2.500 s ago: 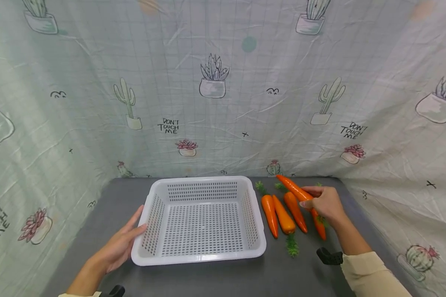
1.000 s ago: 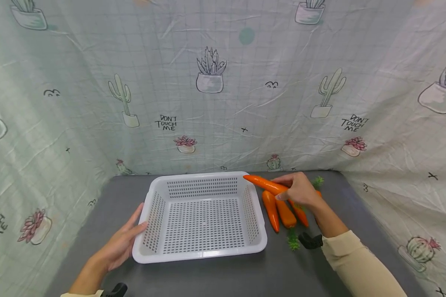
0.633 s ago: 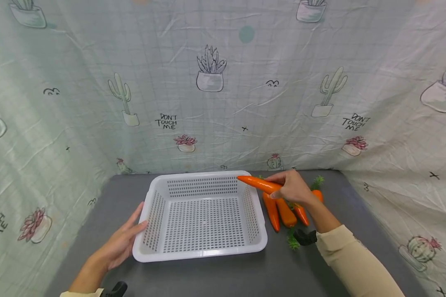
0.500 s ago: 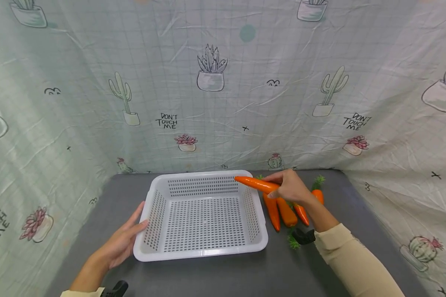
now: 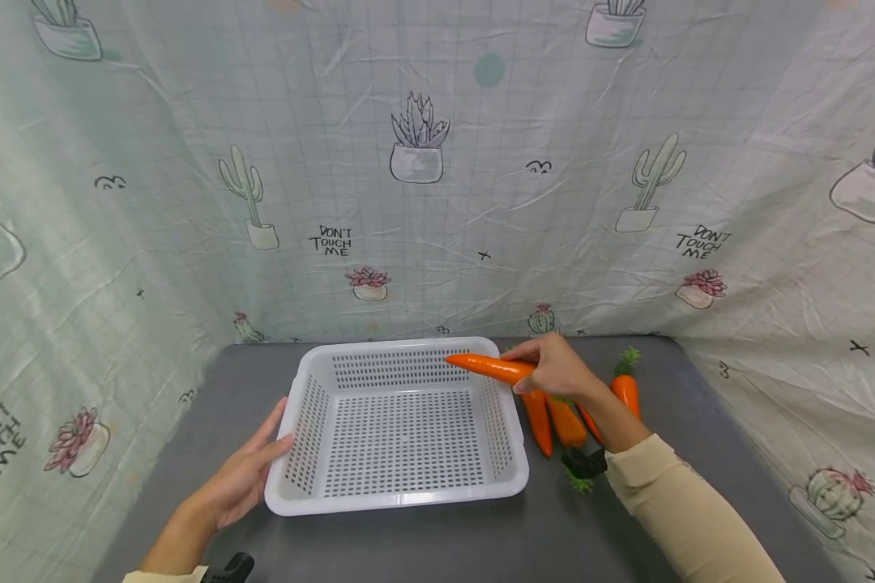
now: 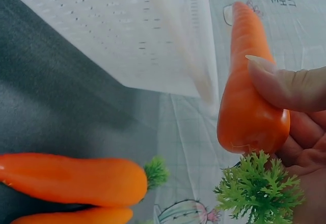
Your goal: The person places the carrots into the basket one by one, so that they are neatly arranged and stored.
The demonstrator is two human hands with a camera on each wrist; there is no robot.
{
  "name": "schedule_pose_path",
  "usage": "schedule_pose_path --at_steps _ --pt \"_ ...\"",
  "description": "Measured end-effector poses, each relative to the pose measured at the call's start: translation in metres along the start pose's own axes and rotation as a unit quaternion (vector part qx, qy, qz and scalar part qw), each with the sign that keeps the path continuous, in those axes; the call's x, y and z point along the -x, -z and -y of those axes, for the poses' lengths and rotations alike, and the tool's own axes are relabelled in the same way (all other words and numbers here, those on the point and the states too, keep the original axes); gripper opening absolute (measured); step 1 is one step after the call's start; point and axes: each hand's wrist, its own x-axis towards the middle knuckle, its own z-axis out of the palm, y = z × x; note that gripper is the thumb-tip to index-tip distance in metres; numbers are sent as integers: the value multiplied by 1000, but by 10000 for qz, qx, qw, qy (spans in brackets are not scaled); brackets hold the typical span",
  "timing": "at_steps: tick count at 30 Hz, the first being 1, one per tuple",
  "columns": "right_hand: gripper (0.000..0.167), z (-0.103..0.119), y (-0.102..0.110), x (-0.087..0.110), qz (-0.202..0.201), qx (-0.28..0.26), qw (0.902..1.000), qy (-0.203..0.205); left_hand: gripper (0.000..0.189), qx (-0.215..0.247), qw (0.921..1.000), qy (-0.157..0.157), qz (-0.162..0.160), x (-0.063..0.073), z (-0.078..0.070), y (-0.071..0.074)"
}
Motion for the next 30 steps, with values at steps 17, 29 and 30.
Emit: schedule_pose_path --at_steps 17,29,30 --pt "52 11 -10 -14 161 21 9995 275 80 23 10000 -2 1 -1 2 -2" --pt "50 22 -22 -24 285 113 9979 573 80 47 10000 -20 10 -1 4 1" --pt "50 23 -23 -26 313 83 9978 580 81 36 10000 -23 -1 -1 4 1"
